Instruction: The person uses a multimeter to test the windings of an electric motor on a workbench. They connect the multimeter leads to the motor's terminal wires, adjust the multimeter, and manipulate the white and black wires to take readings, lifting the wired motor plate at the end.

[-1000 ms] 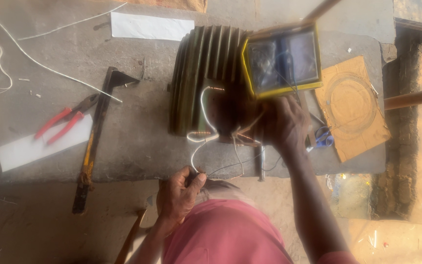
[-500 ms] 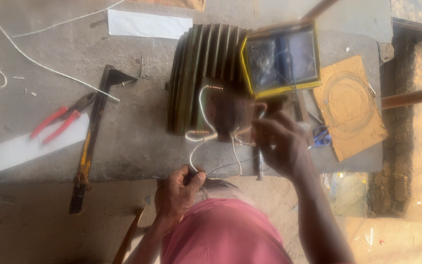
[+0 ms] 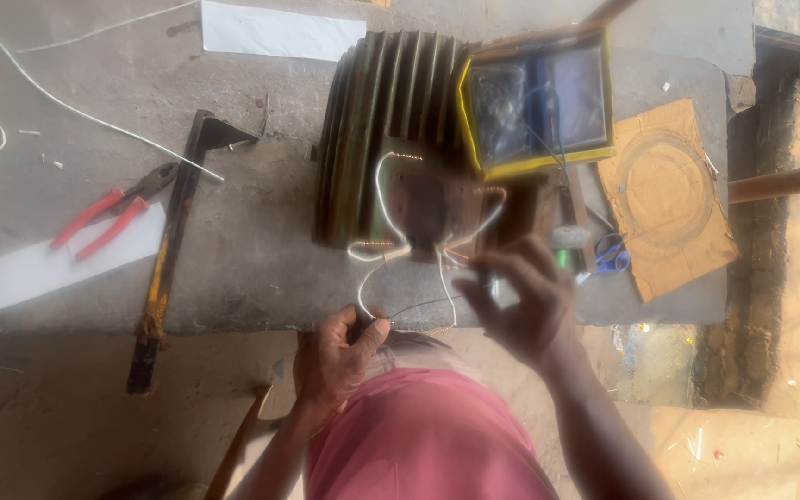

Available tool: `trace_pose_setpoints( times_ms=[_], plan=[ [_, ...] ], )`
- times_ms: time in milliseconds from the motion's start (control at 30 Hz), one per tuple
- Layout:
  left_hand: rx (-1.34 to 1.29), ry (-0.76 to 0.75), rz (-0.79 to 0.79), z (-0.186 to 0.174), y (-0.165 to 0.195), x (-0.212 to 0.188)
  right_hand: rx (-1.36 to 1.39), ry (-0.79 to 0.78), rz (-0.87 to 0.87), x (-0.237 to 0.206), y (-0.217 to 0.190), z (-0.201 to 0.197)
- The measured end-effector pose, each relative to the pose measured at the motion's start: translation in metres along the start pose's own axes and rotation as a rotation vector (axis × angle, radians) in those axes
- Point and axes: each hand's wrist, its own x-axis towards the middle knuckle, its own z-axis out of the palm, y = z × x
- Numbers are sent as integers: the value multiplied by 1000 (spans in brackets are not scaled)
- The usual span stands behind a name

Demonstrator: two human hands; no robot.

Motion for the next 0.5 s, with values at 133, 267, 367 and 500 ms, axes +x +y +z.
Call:
trace_pose_setpoints(
  times_ms=[133,267,367,500],
  plan=[
    [-90,-16,51,2,-6,3,-16,-288,-32,-15,-26,-2],
    [-58,-26,56,2,-6,2,-17,-389,-64,-26,-30,1],
    [-61,8,48,2,-2,0,42,-296,-80,-31,-27,4],
    [-2,30,40,2,1,-1,69,-176,-58,-29,-24,-2]
  ],
)
